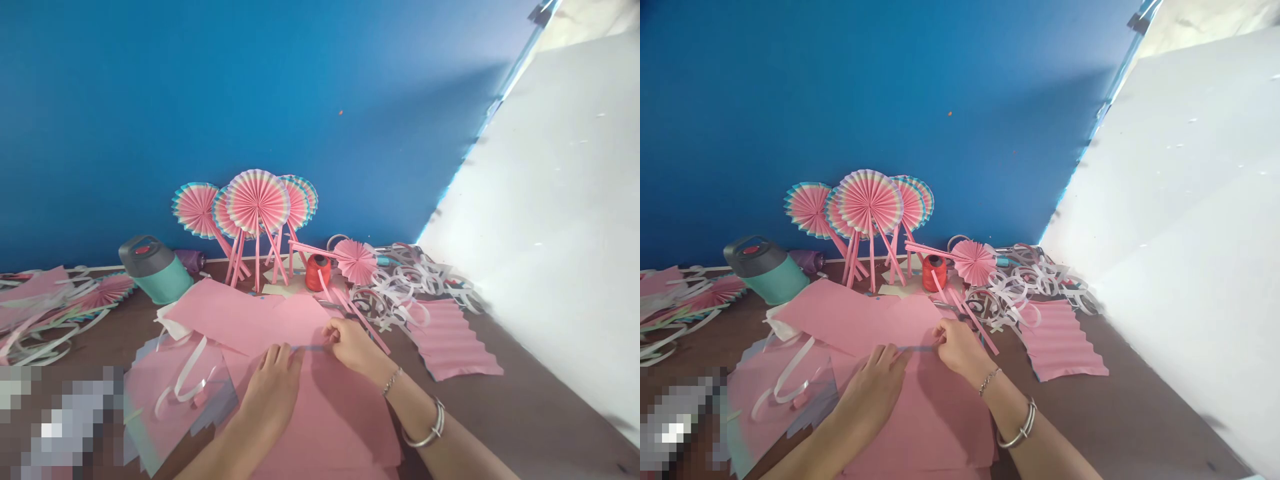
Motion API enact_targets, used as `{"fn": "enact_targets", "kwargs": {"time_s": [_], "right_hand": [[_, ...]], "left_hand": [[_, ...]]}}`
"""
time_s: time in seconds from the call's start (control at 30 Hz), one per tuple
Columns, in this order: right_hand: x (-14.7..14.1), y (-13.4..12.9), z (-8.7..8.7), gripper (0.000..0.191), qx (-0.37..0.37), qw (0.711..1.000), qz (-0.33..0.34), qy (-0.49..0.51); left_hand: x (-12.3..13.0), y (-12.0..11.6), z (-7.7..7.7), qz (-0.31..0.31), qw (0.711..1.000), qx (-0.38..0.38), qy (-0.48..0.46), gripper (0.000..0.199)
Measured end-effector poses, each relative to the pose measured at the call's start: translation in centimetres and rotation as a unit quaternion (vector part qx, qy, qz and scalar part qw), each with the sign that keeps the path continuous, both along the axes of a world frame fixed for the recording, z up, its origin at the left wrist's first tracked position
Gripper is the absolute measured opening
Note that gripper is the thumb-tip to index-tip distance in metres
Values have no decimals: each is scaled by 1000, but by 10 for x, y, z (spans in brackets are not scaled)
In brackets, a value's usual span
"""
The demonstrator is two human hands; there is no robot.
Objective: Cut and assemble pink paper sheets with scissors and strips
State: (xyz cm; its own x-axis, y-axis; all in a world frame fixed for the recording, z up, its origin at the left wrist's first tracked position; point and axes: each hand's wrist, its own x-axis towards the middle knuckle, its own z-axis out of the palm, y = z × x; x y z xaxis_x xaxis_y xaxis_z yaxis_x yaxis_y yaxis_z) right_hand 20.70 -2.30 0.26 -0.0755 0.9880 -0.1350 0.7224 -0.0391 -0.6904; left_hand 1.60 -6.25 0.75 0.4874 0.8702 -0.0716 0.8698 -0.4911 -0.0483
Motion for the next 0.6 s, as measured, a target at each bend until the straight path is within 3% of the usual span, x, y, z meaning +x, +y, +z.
{"fn": "enact_targets", "kwargs": {"time_s": [0.43, 0.6], "right_hand": [[13, 2, 16, 36, -33, 998, 6, -50], [20, 2, 19, 39, -4, 998, 23, -57]], "left_hand": [[2, -1, 6, 1, 999, -31, 21, 70], [0, -1, 7, 1, 1000, -17, 11, 67]]}}
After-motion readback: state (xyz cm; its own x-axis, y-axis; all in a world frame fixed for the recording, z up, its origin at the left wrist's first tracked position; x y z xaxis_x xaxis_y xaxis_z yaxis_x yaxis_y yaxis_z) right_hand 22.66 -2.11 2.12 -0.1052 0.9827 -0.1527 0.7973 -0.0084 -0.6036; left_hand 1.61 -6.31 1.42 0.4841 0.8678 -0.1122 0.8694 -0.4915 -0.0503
